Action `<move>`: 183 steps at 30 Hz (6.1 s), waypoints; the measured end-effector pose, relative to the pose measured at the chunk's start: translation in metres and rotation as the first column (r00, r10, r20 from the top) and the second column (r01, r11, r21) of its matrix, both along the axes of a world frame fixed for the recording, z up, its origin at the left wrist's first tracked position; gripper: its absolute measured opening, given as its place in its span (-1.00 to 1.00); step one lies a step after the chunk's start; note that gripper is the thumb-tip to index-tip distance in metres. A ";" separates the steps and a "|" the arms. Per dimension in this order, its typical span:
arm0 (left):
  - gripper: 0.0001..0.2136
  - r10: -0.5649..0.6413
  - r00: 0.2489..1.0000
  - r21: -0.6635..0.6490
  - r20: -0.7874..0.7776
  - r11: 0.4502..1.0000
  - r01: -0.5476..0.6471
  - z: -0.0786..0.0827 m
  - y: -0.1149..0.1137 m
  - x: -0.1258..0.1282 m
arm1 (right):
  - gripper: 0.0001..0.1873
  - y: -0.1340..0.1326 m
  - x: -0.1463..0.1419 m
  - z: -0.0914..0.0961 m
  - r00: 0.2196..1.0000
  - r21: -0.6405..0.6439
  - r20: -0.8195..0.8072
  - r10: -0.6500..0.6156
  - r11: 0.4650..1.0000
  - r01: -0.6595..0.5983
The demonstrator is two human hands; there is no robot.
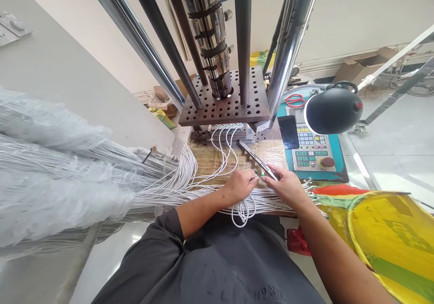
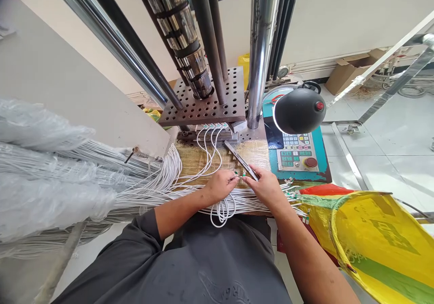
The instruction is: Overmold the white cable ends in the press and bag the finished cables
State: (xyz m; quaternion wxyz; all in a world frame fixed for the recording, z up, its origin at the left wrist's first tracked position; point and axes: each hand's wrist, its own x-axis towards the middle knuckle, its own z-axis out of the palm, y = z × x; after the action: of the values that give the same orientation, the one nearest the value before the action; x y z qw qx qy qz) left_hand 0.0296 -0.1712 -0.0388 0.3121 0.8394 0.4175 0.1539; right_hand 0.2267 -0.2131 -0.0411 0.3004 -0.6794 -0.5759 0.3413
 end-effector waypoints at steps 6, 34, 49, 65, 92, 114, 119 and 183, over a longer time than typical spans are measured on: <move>-0.65 0.081 0.977 -0.393 0.199 0.919 0.004 0.007 0.009 -0.004 | -0.44 -0.002 -0.003 0.002 0.999 0.045 0.039 0.023 0.999 -0.024; -0.73 0.088 0.996 -0.336 -0.010 0.938 -0.086 -0.002 0.039 -0.006 | -0.46 -0.002 -0.004 0.000 0.999 0.056 0.042 0.034 0.998 -0.036; -0.70 -0.053 0.998 -0.232 -0.037 0.972 0.043 0.001 0.045 -0.009 | -0.45 -0.003 -0.005 -0.003 0.998 0.059 0.060 0.030 0.998 -0.034; -0.78 -0.076 0.996 -0.198 0.040 0.977 0.082 -0.005 0.046 -0.009 | -0.45 -0.004 -0.005 -0.001 0.998 0.069 0.050 0.034 0.997 -0.037; -0.65 0.556 0.758 -0.913 0.341 0.389 0.125 0.017 0.047 -0.032 | -0.41 -0.002 -0.005 -0.003 0.999 0.025 0.041 -0.004 1.000 0.003; -0.75 0.218 0.959 -0.347 0.182 0.927 -0.145 0.007 0.047 -0.030 | -0.41 -0.004 -0.006 0.003 0.998 0.023 0.055 -0.009 1.000 0.008; -0.72 -0.038 0.997 -0.029 0.070 0.999 0.040 0.011 0.050 -0.025 | -0.44 -0.003 -0.007 0.004 0.998 0.036 0.055 -0.013 0.999 0.011; -0.75 0.543 0.811 -0.807 0.220 0.568 -0.161 0.019 0.099 -0.028 | -0.40 -0.002 -0.008 0.003 0.997 0.006 0.074 -0.003 1.000 0.003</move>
State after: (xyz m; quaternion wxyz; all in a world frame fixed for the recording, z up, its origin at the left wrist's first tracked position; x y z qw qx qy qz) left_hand 0.0020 -0.0719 -0.0193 0.6807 0.4667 0.5226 0.2137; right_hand 0.2189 -0.2156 -0.0380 0.2816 -0.6915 -0.5866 0.3138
